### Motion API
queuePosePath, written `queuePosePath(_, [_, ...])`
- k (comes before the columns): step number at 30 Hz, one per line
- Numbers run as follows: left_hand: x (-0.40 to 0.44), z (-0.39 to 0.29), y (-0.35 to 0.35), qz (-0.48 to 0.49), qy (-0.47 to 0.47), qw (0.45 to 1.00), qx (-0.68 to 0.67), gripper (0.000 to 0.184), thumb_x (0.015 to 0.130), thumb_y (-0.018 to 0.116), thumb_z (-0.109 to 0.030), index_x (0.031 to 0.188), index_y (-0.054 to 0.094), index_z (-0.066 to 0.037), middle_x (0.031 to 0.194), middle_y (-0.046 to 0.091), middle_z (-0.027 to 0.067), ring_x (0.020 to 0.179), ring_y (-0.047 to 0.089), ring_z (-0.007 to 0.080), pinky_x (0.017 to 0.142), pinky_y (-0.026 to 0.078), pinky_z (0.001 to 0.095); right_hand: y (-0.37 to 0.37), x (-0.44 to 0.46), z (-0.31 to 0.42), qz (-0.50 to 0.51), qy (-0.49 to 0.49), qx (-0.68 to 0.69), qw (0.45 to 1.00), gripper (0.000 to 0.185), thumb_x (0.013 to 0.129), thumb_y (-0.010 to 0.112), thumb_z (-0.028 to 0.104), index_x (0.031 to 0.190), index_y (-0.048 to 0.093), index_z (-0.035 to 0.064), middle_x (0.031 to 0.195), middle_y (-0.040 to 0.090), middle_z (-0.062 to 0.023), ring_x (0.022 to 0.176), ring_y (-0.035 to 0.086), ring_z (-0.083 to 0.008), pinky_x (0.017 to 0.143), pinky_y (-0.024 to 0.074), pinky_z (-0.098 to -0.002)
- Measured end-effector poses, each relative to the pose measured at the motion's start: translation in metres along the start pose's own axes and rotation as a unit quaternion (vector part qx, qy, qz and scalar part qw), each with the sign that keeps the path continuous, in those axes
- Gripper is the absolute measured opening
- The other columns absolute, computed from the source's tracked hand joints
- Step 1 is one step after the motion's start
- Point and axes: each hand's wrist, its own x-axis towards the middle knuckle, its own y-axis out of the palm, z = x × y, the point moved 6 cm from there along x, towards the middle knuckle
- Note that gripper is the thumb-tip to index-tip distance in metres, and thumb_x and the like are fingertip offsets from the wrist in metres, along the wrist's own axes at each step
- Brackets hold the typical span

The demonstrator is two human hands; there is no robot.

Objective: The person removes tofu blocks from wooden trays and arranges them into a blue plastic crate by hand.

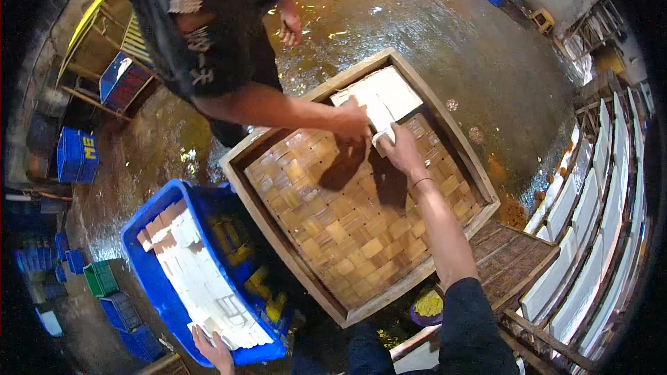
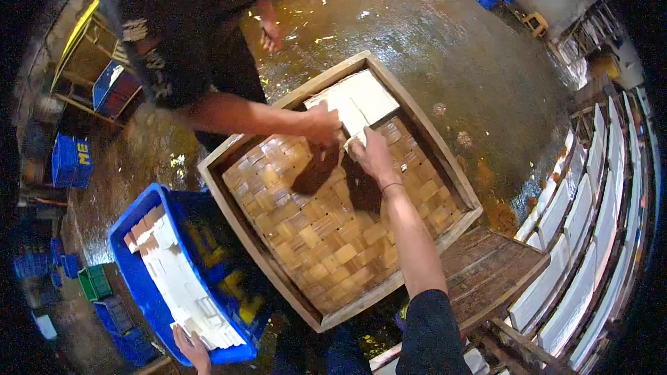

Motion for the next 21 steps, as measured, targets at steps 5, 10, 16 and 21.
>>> queuePosePath(5, [0.004,-0.01,-0.004,0.04,-0.055,0.997,-0.026,0.05,0.089,0.058,-0.01,0.135,0.045,0.006,0.143,0.038,0.0218,0.133,0.036,0.0349,0.111,0.028,0.0406,-0.007,-0.002,-0.005,0.072,0.082,0.146,0.983,0.059,0.073,0.077,0.028,0.119,0.06,-0.004,0.101,0.067,-0.0158,0.092,0.064,-0.0222,0.081,0.0501,-0.0339])
queuePosePath(10, [0.004,-0.01,-0.009,-0.006,0.0,1.0,-0.016,0.047,0.088,0.058,-0.012,0.131,0.05,0.004,0.139,0.045,0.0216,0.13,0.039,0.0368,0.109,0.028,0.0459,-0.039,-0.091,0.092,0.081,0.223,0.385,0.892,0.04,0.087,0.067,0.019,0.122,0.058,0.0006,0.109,0.065,-0.009,0.089,0.065,-0.0162,0.074,0.0565,-0.0281])
queuePosePath(16, [0.017,0.002,-0.023,-0.051,-0.044,0.983,-0.169,0.04,0.084,0.062,-0.01,0.122,0.055,0.0,0.131,0.049,0.0184,0.126,0.042,0.0355,0.107,0.031,0.0456,0.043,-0.249,0.333,0.357,0.138,0.473,0.794,0.047,0.071,0.079,0.025,0.109,0.056,0.0089,0.109,0.062,-0.0088,0.095,0.062,-0.0194,0.081,0.054,-0.032])
queuePosePath(21, [0.053,0.027,-0.022,0.0,0.086,0.985,-0.147,0.034,0.08,0.064,-0.012,0.112,0.061,-0.002,0.124,0.055,0.0176,0.116,0.049,0.0364,0.102,0.035,0.046,0.158,-0.339,0.443,0.489,0.085,0.295,0.816,0.032,0.08,0.072,0.021,0.104,0.066,0.001,0.094,0.066,-0.0047,0.087,0.058,-0.0084,0.074,0.0474,-0.0231])
